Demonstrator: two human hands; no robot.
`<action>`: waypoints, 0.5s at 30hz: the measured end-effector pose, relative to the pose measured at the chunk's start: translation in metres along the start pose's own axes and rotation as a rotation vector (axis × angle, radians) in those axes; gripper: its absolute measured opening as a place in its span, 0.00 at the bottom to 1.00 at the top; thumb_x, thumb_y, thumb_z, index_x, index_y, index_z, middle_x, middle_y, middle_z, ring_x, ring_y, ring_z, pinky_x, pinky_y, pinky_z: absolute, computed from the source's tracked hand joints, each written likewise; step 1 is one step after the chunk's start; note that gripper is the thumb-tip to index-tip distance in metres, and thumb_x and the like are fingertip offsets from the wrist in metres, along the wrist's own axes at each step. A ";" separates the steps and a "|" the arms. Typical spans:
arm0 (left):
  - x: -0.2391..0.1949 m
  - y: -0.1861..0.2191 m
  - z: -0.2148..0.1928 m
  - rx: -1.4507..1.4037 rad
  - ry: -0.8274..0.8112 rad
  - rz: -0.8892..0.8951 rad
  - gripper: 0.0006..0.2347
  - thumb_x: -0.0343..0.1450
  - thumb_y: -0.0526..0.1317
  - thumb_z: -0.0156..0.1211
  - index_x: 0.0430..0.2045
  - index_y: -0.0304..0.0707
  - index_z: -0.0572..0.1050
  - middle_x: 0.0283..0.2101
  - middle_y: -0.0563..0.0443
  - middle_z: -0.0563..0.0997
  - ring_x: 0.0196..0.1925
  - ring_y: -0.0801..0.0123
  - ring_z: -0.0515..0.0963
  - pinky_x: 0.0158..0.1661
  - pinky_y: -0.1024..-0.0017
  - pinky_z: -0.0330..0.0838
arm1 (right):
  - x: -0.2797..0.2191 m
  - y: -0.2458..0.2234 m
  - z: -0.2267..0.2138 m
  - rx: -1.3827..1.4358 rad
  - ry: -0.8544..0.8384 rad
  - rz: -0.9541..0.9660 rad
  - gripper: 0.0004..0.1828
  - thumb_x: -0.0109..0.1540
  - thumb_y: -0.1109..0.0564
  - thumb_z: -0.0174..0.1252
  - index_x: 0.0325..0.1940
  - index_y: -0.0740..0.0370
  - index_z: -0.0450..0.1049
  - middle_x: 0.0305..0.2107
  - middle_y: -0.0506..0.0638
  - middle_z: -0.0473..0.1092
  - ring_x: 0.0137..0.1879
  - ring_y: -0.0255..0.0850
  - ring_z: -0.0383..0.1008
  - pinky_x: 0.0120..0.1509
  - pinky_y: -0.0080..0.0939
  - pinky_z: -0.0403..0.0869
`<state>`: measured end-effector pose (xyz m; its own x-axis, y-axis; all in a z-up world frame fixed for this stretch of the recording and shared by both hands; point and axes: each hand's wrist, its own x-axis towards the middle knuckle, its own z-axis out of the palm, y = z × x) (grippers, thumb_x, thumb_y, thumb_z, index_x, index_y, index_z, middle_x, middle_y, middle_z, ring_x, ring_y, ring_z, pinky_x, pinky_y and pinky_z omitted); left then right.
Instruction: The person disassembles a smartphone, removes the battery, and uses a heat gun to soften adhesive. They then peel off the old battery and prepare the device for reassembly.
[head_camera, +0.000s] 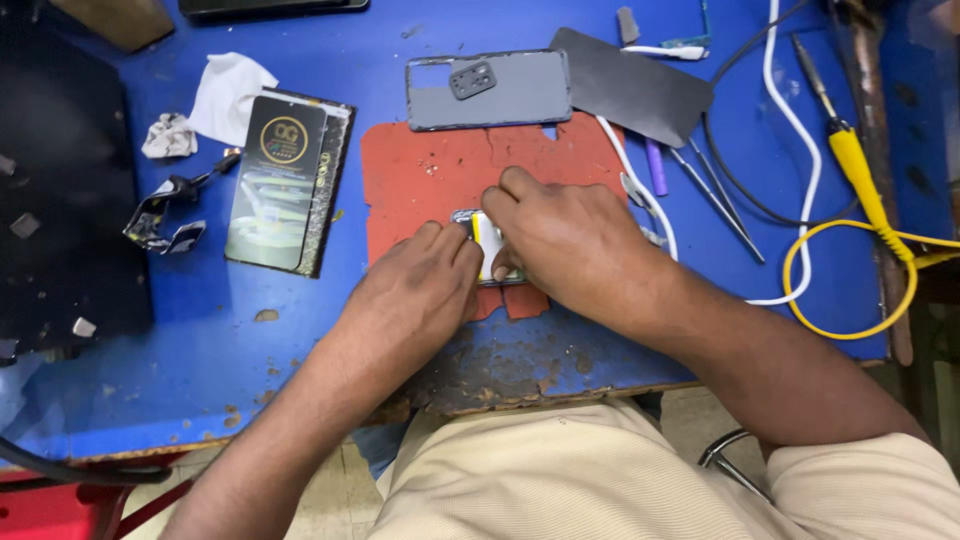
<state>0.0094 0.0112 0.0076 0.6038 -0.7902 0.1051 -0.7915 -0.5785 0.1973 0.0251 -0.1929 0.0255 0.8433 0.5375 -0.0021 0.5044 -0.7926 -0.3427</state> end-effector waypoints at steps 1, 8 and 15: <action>0.001 -0.001 0.001 -0.002 0.013 0.006 0.08 0.64 0.38 0.59 0.30 0.33 0.73 0.34 0.44 0.72 0.40 0.56 0.74 0.42 0.63 0.72 | -0.001 0.001 0.001 0.003 0.001 0.000 0.20 0.51 0.55 0.69 0.41 0.63 0.70 0.37 0.55 0.69 0.35 0.54 0.78 0.33 0.54 0.76; 0.000 -0.002 0.008 0.015 0.072 0.034 0.05 0.66 0.38 0.57 0.28 0.36 0.71 0.34 0.46 0.71 0.40 0.58 0.73 0.39 0.63 0.71 | -0.003 0.003 0.003 -0.022 0.023 -0.008 0.16 0.54 0.58 0.65 0.43 0.63 0.70 0.38 0.55 0.70 0.36 0.53 0.78 0.33 0.52 0.77; -0.005 -0.018 0.015 0.254 0.141 0.253 0.06 0.62 0.34 0.60 0.25 0.33 0.70 0.28 0.43 0.70 0.33 0.53 0.72 0.35 0.58 0.70 | -0.001 0.002 0.000 0.014 0.007 -0.014 0.19 0.52 0.55 0.67 0.42 0.64 0.70 0.39 0.56 0.69 0.36 0.55 0.78 0.33 0.54 0.76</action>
<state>0.0195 0.0226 -0.0116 0.3791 -0.8893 0.2558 -0.9049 -0.4141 -0.0985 0.0252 -0.1950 0.0244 0.8375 0.5464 0.0095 0.5135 -0.7809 -0.3557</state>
